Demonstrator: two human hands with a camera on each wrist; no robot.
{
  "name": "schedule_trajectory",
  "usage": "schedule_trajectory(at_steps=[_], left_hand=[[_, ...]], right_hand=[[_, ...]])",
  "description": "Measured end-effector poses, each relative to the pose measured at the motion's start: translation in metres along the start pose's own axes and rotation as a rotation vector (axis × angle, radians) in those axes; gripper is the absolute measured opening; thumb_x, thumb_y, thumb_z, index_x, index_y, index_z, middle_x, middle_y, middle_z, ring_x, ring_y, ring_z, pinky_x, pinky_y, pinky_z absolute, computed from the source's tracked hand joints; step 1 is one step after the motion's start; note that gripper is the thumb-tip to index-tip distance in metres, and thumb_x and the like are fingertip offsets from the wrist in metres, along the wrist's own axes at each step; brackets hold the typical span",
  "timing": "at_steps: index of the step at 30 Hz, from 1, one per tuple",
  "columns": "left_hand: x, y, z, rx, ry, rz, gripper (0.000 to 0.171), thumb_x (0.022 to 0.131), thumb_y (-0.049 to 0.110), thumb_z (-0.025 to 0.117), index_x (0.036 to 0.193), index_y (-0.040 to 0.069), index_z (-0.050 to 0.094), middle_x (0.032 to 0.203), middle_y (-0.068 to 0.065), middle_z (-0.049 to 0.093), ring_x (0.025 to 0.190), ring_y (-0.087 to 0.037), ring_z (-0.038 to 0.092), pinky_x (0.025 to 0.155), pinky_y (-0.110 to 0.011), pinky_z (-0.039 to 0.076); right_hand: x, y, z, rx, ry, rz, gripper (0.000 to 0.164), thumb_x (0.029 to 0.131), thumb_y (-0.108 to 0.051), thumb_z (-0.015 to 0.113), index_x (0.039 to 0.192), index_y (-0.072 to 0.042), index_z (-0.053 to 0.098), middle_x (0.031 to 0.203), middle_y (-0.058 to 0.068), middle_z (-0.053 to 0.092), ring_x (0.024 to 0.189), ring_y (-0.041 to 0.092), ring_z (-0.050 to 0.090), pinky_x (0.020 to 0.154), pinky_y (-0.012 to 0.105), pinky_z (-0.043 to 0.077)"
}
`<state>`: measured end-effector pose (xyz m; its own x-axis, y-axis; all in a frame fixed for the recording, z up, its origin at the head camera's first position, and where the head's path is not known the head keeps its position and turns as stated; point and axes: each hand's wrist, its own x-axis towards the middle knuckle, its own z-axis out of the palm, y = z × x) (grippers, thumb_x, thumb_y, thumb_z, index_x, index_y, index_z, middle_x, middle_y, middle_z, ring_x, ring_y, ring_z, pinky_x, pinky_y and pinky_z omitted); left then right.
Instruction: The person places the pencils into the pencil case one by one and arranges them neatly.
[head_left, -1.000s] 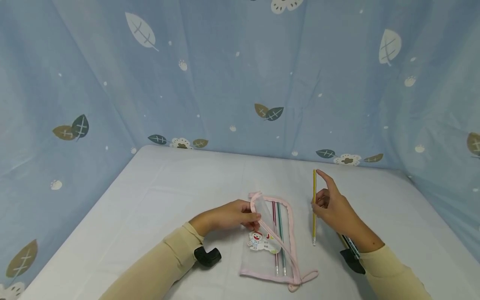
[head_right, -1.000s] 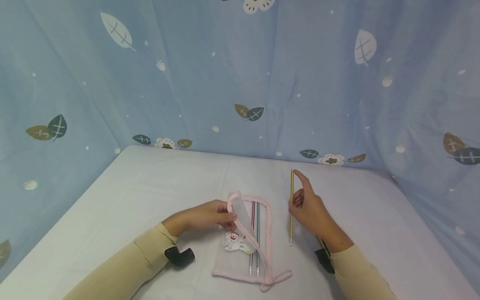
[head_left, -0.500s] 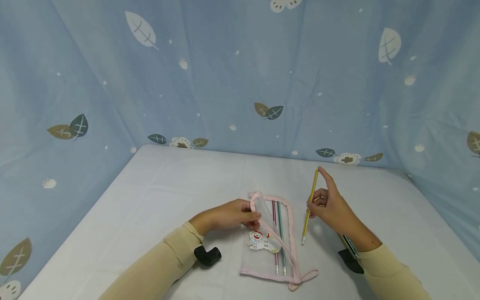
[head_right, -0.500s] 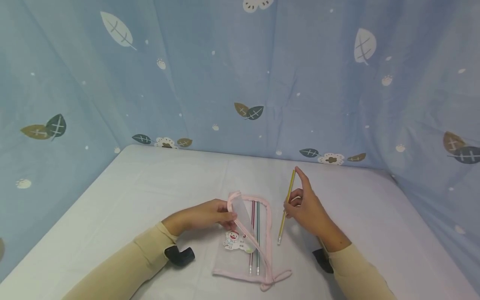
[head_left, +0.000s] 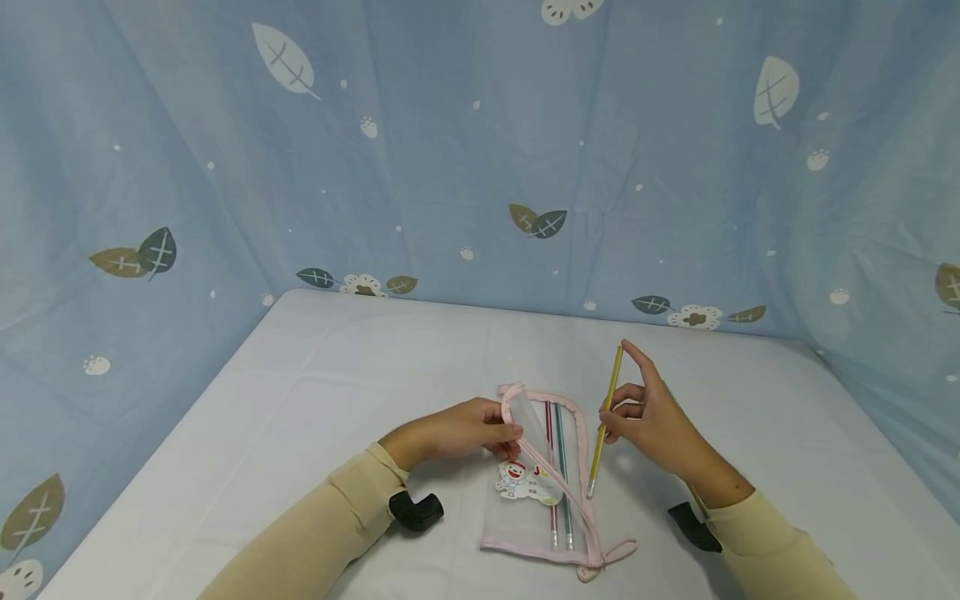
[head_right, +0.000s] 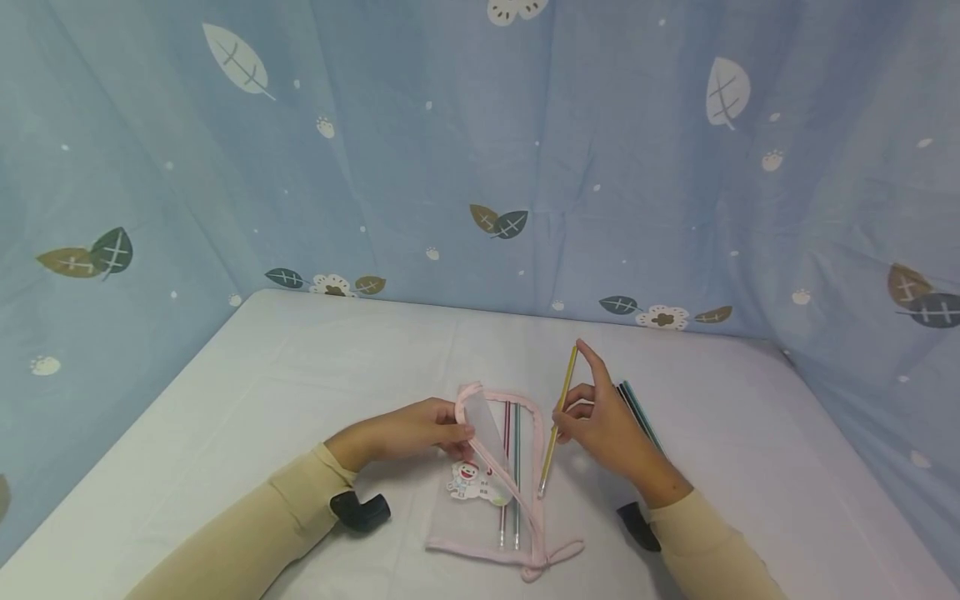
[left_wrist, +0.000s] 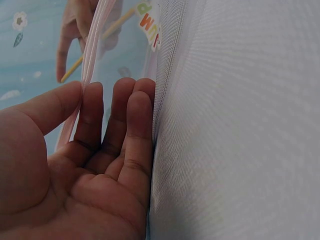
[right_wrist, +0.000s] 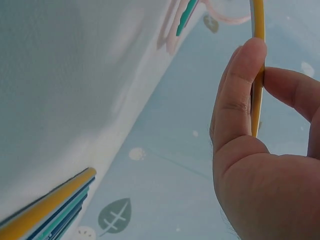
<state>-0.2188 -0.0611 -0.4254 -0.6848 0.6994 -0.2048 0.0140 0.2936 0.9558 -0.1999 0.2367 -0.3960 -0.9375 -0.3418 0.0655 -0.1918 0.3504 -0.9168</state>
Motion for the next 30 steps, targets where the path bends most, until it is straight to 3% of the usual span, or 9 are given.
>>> schedule_trajectory(at_steps=[13, 30], left_hand=[[0.001, -0.002, -0.001, 0.003, 0.0, -0.005, 0.026, 0.104, 0.02, 0.055, 0.102, -0.002, 0.068, 0.094, -0.007, 0.072, 0.086, -0.012, 0.068, 0.085, -0.026, 0.057], [0.001, -0.002, 0.0, 0.003, 0.003, -0.007, 0.026, 0.104, 0.02, 0.054, 0.102, -0.003, 0.067, 0.094, -0.007, 0.072, 0.086, -0.012, 0.067, 0.085, -0.026, 0.056]], right_hand=[[-0.002, 0.0, 0.009, 0.009, -0.048, 0.018, 0.101, 0.092, 0.001, 0.067, 0.16, -0.028, -0.002, 0.099, 0.022, 0.057, 0.073, 0.025, 0.071, 0.069, 0.044, 0.061], [-0.001, 0.003, 0.017, -0.053, -0.086, 0.047, 0.097, 0.092, -0.007, 0.071, 0.16, -0.021, 0.003, 0.097, 0.018, 0.067, 0.078, 0.024, 0.072, 0.069, 0.036, 0.061]])
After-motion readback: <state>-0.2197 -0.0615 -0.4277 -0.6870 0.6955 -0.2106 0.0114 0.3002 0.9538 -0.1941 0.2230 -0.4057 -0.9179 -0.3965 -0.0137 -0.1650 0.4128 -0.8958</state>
